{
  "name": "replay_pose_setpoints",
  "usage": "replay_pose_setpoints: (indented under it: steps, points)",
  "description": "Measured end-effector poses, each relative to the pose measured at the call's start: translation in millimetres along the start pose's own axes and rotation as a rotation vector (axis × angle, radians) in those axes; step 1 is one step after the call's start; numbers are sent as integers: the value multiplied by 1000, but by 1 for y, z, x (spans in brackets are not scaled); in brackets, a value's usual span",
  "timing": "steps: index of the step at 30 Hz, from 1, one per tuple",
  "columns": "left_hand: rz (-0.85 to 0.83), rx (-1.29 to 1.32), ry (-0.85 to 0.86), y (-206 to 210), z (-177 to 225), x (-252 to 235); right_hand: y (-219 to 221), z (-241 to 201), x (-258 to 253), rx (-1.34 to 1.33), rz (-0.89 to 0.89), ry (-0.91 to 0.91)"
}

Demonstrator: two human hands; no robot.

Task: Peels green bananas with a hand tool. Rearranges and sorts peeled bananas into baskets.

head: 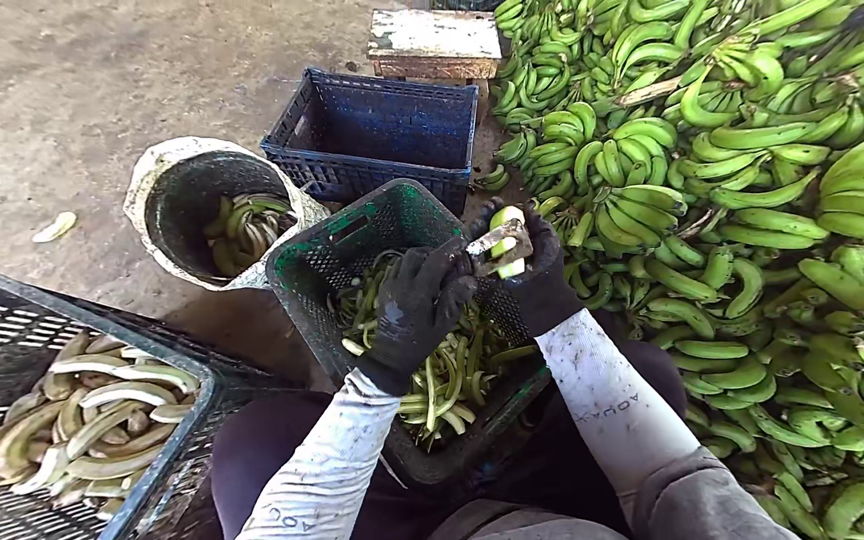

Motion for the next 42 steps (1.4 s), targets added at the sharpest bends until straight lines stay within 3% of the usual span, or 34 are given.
replay_pose_setpoints:
  steps: [5, 7, 9, 10, 14, 16, 21, 24, 26, 28, 31, 34, 36, 38, 42]
  points:
    - [157, -114, 120, -7, 13, 4, -11, -18, 1, -40, 242, -265]
    - [129, -100, 91, -6, 10, 4, -7, -15, 0, -76, 166, -208]
    - [42, -62, 2, -3, 2, 3, 1, -9, 1, -5, -46, -104]
    - [4, -45, -41, -2, -3, 2, 7, -7, 5, 104, -108, -94]
    - [-5, -150, -41, -6, -12, 4, 8, -4, 22, 700, 146, -69]
    - [-50, -145, -118, -4, -18, 8, 9, -2, 32, 972, 85, -37]
    - [-184, 38, -516, -9, -63, 6, 17, 22, 46, 1291, -182, 130]
    - [-201, 41, -572, -15, -64, 6, 3, 27, 41, 922, -53, 257]
    - [-163, 36, -427, -13, -52, 6, -14, 17, 34, 691, 137, 266]
    - [-132, -8, -218, -7, -34, 11, -24, 3, 28, 532, 207, 189]
    - [-106, -107, 107, 3, -3, 19, -29, -6, 20, 280, 65, 157]
    - [-100, -115, 218, 14, 15, 24, -34, -3, 22, 235, 47, 273]
    - [-163, -95, 120, 23, 12, 23, -36, 0, 24, 385, 140, 269]
    - [-240, -21, -110, 31, -8, 22, -32, 1, 29, 612, 154, 179]
    - [-261, 14, -561, 18, -54, 19, -20, 18, 35, 741, 33, 181]
Point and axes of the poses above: each hand's wrist, its own x-axis away from the middle knuckle, its own y-axis out of the palm, z = x × y, the point moved 7 cm from there along -x, towards the middle knuckle, and after that the axes turned 1 degree about z, right-handed, at the moved point
